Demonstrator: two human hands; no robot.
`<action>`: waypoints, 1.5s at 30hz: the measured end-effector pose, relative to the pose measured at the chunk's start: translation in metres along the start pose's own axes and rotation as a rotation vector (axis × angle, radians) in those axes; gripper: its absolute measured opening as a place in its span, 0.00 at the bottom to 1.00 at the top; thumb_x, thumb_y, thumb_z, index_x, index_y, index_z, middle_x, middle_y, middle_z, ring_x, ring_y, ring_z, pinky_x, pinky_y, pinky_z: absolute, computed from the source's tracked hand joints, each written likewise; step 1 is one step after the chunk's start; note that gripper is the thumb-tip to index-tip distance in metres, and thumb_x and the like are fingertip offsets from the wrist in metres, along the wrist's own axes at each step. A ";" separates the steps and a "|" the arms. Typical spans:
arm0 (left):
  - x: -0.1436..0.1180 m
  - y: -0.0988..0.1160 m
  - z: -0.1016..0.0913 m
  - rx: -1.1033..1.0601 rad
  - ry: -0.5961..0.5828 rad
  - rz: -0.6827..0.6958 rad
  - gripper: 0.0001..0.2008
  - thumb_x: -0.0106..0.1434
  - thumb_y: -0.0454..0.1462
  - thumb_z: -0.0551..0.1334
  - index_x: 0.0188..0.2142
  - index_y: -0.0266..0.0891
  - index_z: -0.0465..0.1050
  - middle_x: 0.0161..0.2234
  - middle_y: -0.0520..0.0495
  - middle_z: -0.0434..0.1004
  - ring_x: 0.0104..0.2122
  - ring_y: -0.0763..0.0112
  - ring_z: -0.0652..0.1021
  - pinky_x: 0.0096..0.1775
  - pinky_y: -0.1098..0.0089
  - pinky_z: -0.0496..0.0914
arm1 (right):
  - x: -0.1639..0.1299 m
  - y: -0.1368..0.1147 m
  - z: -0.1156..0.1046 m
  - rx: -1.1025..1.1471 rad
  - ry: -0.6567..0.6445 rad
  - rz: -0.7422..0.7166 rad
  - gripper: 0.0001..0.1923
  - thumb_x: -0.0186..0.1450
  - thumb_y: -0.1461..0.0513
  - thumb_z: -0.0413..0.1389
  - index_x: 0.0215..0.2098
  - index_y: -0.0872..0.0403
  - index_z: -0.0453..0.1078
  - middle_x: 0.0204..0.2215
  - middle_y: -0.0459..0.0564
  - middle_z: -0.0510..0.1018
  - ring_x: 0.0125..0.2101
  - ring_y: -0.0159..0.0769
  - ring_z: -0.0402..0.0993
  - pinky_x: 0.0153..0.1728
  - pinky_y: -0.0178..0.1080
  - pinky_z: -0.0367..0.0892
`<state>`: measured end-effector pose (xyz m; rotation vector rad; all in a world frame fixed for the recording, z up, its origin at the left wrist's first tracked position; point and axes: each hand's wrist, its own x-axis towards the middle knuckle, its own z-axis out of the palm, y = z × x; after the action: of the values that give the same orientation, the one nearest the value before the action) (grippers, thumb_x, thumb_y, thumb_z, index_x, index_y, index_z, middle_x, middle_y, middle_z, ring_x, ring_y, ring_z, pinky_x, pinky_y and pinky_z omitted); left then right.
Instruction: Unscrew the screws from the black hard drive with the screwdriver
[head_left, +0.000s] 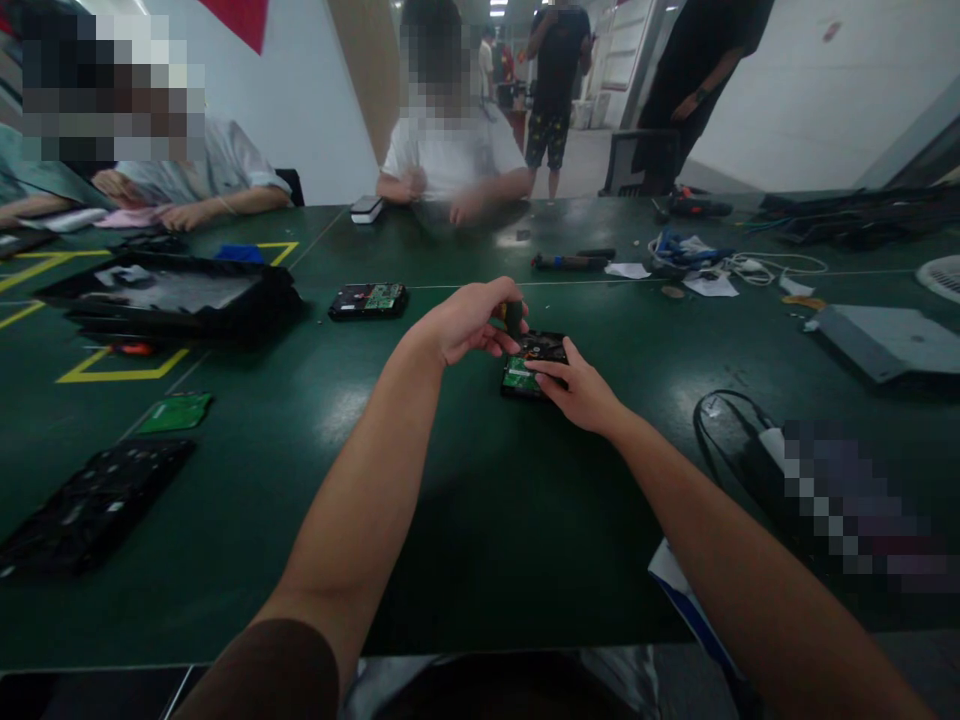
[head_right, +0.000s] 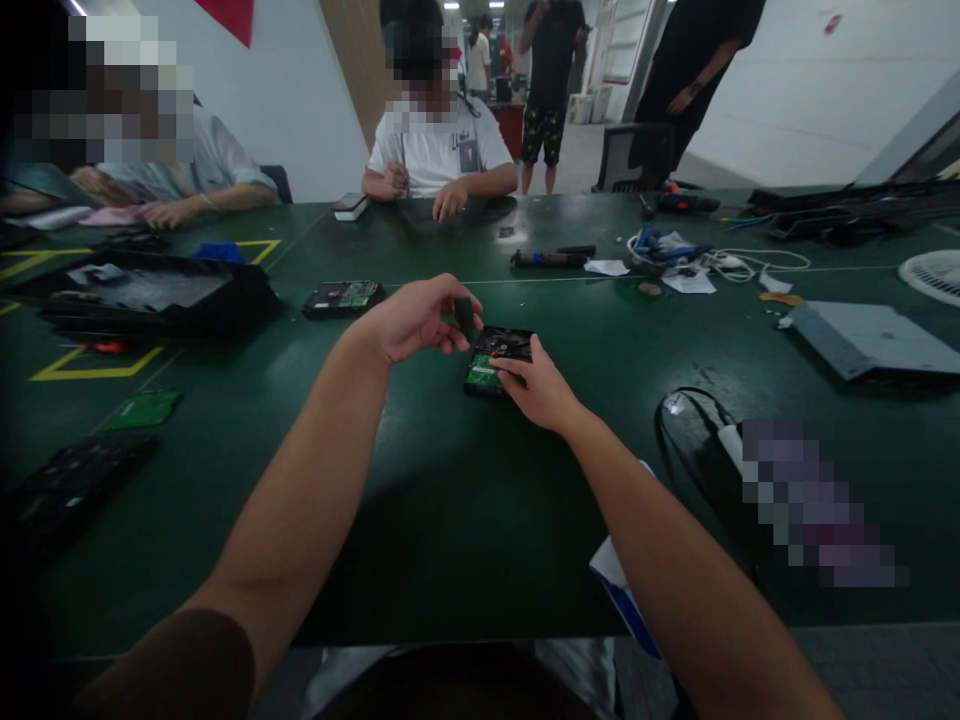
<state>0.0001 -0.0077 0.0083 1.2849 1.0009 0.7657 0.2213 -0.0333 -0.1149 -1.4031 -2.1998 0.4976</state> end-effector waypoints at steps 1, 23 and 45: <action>0.001 0.000 0.000 -0.004 0.000 -0.001 0.13 0.59 0.44 0.61 0.36 0.36 0.73 0.35 0.40 0.81 0.23 0.69 0.78 0.22 0.71 0.67 | 0.000 0.000 0.000 -0.001 0.002 -0.002 0.20 0.72 0.54 0.52 0.60 0.42 0.73 0.73 0.51 0.46 0.69 0.58 0.52 0.65 0.57 0.55; 0.000 0.001 -0.002 0.025 -0.026 0.005 0.13 0.61 0.44 0.58 0.36 0.35 0.74 0.38 0.40 0.80 0.22 0.73 0.77 0.23 0.72 0.68 | -0.001 -0.001 -0.001 0.020 0.004 0.001 0.20 0.72 0.54 0.52 0.60 0.42 0.73 0.74 0.48 0.44 0.68 0.58 0.54 0.66 0.57 0.54; -0.003 0.003 0.001 0.052 -0.018 -0.017 0.14 0.61 0.44 0.57 0.38 0.35 0.74 0.34 0.42 0.78 0.22 0.71 0.78 0.24 0.72 0.70 | -0.001 0.002 0.001 0.003 0.003 0.006 0.20 0.72 0.53 0.52 0.61 0.40 0.72 0.74 0.49 0.44 0.68 0.60 0.54 0.65 0.59 0.54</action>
<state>0.0001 -0.0107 0.0115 1.3246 1.0211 0.7181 0.2230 -0.0333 -0.1168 -1.4085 -2.1924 0.5008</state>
